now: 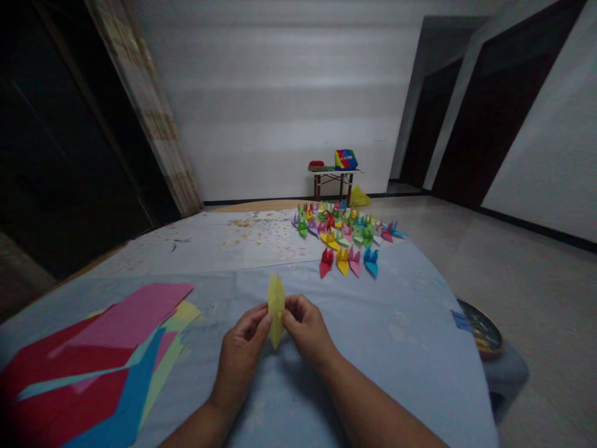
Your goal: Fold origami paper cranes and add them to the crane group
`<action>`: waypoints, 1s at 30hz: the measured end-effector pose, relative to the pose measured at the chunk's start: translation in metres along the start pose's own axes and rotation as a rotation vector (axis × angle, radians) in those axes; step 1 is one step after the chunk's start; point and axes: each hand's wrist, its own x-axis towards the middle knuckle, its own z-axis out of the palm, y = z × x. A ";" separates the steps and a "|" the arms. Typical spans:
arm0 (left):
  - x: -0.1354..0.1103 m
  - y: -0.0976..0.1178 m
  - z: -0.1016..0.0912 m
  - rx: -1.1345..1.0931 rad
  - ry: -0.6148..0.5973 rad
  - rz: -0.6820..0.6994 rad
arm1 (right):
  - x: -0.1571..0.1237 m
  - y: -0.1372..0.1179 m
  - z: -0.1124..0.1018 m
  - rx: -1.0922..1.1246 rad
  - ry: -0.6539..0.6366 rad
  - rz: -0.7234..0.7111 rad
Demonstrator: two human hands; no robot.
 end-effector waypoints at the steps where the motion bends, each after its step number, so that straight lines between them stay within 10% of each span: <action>1: 0.001 0.000 0.000 -0.023 0.010 -0.021 | 0.001 0.000 -0.001 0.035 -0.010 0.011; 8: -0.001 0.002 0.005 -0.242 -0.027 -0.199 | 0.001 -0.002 -0.002 0.162 -0.048 0.043; 30: -0.001 -0.006 0.003 -0.050 0.036 -0.065 | 0.002 0.002 0.000 0.175 -0.021 0.095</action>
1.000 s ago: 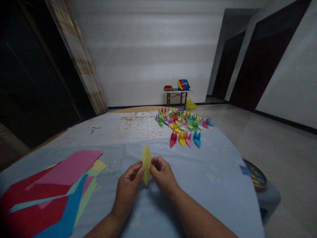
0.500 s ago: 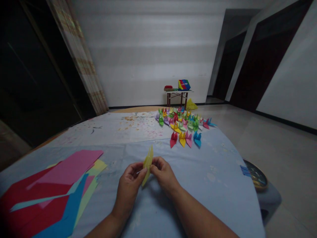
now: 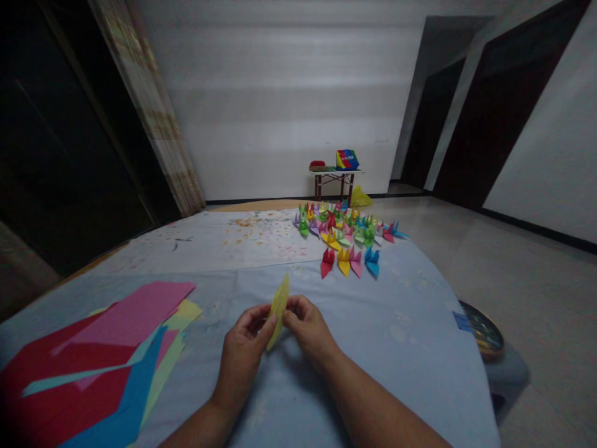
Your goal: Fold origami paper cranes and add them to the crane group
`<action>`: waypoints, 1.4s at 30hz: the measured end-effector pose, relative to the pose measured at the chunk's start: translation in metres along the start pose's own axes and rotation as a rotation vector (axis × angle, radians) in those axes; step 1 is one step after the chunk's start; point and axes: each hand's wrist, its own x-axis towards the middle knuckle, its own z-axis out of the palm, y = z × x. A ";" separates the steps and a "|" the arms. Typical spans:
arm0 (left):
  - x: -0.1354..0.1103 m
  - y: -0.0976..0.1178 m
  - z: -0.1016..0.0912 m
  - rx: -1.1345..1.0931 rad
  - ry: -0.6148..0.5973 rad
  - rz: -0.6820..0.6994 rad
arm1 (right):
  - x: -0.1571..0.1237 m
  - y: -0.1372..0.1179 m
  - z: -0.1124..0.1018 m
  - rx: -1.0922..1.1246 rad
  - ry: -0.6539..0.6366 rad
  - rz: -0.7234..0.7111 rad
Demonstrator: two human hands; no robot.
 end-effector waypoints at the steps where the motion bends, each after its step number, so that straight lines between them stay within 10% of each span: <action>1: 0.000 0.001 -0.001 0.018 -0.005 0.011 | 0.001 0.001 0.000 -0.001 0.000 0.001; 13: 0.004 0.007 -0.005 0.116 0.013 0.080 | 0.000 0.002 0.001 0.032 -0.036 0.006; 33: 0.007 0.008 -0.003 -0.136 -0.036 -0.253 | 0.002 0.002 -0.005 -0.128 -0.001 0.067; 42: 0.008 -0.003 -0.003 -0.033 -0.042 -0.293 | -0.001 0.001 -0.017 -0.516 0.032 0.085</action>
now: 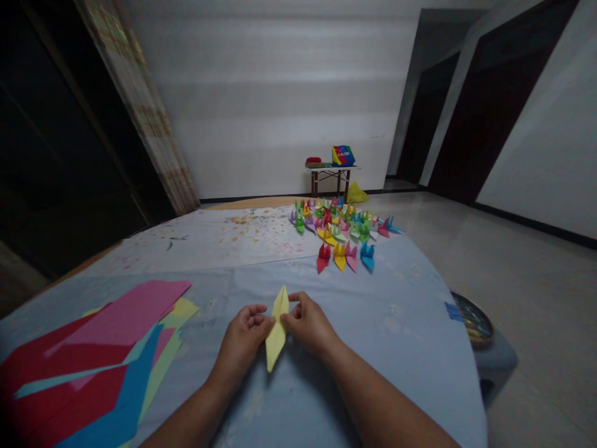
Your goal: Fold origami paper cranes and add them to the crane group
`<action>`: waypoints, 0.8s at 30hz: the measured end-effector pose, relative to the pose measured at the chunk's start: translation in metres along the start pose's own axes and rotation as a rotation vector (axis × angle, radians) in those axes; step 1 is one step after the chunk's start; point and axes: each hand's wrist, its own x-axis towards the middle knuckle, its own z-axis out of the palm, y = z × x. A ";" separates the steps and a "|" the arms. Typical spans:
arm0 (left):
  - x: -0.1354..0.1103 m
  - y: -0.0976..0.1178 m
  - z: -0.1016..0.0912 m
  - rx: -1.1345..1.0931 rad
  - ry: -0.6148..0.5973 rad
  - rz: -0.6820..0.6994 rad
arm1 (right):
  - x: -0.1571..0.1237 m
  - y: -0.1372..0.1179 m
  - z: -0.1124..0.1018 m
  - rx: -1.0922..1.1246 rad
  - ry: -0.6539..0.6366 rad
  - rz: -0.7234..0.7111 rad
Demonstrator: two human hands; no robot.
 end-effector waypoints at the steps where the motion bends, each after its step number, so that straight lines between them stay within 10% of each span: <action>1: 0.000 -0.001 -0.001 0.064 0.008 0.036 | -0.001 0.001 -0.001 -0.064 -0.005 -0.003; 10: -0.015 0.000 -0.003 0.957 -0.179 0.562 | -0.005 -0.003 -0.006 -0.677 -0.060 -0.009; 24: -0.040 -0.002 0.009 1.573 -0.294 0.581 | -0.001 -0.002 -0.013 -0.842 0.043 -0.054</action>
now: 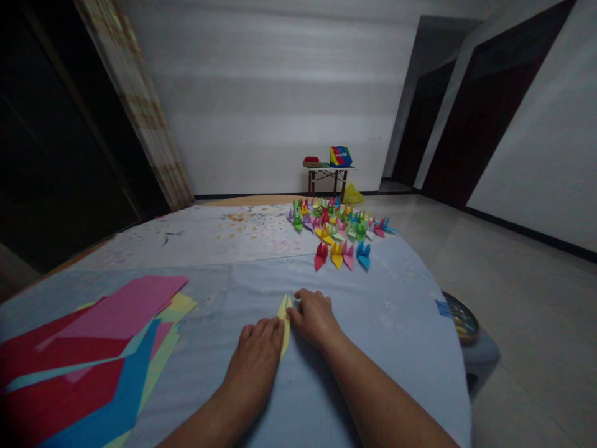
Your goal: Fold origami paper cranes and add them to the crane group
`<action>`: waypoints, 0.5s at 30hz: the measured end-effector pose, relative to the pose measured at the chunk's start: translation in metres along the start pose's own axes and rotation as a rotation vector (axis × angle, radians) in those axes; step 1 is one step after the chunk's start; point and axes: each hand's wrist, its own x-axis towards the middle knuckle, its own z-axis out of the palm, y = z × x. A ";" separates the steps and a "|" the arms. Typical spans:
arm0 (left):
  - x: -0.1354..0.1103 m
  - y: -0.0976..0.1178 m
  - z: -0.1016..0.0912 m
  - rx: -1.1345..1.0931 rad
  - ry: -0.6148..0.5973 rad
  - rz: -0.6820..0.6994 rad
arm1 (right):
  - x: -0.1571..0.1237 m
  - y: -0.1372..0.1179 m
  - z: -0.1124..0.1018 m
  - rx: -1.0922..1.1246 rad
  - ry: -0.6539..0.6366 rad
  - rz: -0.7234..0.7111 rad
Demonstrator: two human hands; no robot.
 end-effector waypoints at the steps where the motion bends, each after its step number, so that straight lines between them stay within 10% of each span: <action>1: -0.001 0.000 0.000 0.003 -0.003 -0.002 | 0.001 0.000 0.001 -0.023 0.030 0.013; 15: 0.000 0.002 0.007 -0.008 -0.061 -0.007 | 0.015 -0.007 0.007 -0.150 0.002 0.083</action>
